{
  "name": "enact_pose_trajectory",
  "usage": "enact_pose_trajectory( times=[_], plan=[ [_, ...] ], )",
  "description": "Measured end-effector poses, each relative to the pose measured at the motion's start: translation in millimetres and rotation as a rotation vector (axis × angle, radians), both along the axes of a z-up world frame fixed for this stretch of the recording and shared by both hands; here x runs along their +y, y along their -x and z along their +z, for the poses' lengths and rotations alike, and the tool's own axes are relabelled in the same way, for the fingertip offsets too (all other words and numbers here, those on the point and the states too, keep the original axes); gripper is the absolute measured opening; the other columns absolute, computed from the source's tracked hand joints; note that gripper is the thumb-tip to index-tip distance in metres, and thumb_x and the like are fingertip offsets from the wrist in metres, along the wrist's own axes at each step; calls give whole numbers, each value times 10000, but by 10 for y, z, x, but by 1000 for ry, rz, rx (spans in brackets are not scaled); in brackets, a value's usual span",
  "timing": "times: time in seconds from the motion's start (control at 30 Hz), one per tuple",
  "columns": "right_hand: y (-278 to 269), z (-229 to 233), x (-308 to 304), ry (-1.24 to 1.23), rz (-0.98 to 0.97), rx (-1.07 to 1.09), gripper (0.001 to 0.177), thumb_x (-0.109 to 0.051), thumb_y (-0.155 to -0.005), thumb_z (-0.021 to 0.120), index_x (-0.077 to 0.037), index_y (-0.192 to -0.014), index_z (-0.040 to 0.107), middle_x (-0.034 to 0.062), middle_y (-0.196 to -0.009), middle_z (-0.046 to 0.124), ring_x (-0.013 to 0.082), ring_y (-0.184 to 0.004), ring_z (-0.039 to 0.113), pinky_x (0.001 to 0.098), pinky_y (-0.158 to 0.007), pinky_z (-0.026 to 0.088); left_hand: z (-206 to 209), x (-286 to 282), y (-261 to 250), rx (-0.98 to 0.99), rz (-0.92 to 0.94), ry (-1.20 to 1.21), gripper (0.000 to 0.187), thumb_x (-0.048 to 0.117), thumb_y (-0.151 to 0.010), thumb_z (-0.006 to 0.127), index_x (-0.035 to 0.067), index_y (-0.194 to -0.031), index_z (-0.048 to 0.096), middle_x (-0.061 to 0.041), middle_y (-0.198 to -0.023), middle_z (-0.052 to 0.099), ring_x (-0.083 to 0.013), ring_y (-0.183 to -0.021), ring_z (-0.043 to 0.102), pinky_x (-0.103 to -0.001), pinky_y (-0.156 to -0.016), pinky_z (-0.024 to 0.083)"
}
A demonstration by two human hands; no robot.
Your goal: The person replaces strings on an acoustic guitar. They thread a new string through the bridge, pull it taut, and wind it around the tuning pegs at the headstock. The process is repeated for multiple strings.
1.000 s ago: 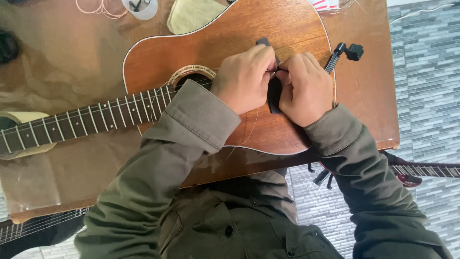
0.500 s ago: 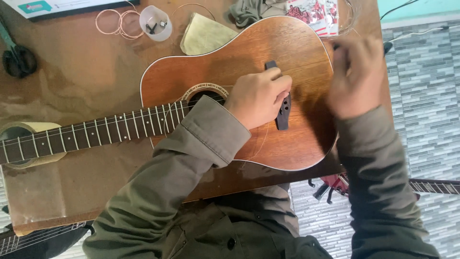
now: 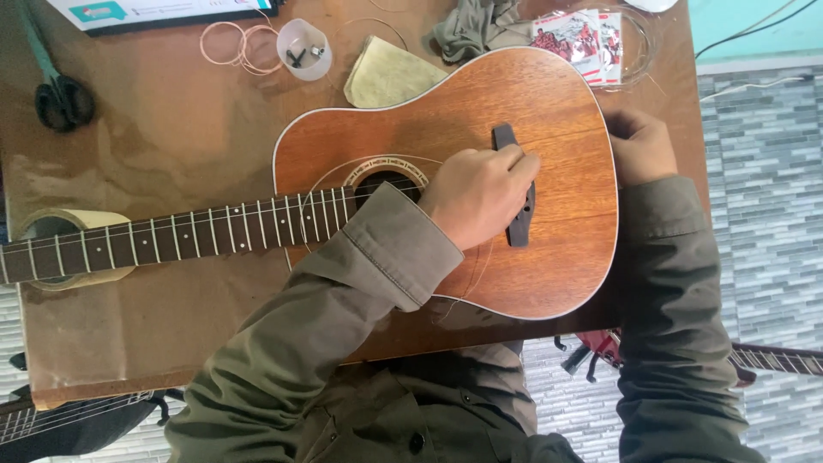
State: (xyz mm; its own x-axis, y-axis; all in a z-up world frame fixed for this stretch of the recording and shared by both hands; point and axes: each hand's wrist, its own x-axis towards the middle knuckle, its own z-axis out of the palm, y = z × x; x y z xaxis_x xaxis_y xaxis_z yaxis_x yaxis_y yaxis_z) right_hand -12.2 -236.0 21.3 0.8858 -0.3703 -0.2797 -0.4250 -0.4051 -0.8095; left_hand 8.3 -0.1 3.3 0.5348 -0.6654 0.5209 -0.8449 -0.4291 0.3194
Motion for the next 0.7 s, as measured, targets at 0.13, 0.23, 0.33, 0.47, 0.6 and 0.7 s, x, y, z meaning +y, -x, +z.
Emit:
enact_pose_trajectory(
  times=[0.13,0.23,0.33,0.47,0.6,0.7],
  plan=[
    [15,-309,-186,-7,-5,-30,243,-138,-898,784,-116,-1137,744,2,-1065,759,55,-926,669,258,-785,589,11,45,-11,45,-14,64,203,8,-829,668,125,-782,508,-22,-691,521,-256,-479,503,-398,-425,387],
    [120,-712,-536,322,109,-18,319,-324,-957,768,-209,-1254,746,78,-1089,744,305,-1077,699,429,-904,517,61,60,15,161,-89,16,72,206,-949,576,185,-932,509,-5,-786,583,-290,-642,703,-377,-547,525],
    [299,-956,-719,435,165,-366,406,-66,-941,761,-80,-1342,707,165,-1114,666,354,-958,685,399,-706,594,148,101,97,176,-102,-28,71,184,-938,591,175,-924,522,-41,-774,561,-332,-645,691,-423,-546,512],
    [660,-758,-476,443,46,-477,257,-44,-998,752,-51,-1255,745,110,-1061,658,302,-918,670,364,-698,601,205,129,180,183,-140,-3,79,153,-907,605,155,-899,526,-47,-750,536,-328,-657,665,-425,-572,505],
    [1133,-588,-365,508,-160,-538,210,-9,-1067,642,-40,-1246,747,109,-1015,650,275,-890,673,344,-682,570,231,113,195,180,-150,-19,102,184,-914,623,168,-873,531,-41,-737,534,-311,-665,658,-420,-580,500],
    [1439,-805,-447,337,-264,-440,228,17,-1059,617,-59,-1253,710,117,-963,645,248,-735,628,328,-607,555,238,99,166,184,-143,-45,96,193,-922,639,179,-874,557,-35,-731,554,-304,-670,663,-414,-581,506]
  ],
)
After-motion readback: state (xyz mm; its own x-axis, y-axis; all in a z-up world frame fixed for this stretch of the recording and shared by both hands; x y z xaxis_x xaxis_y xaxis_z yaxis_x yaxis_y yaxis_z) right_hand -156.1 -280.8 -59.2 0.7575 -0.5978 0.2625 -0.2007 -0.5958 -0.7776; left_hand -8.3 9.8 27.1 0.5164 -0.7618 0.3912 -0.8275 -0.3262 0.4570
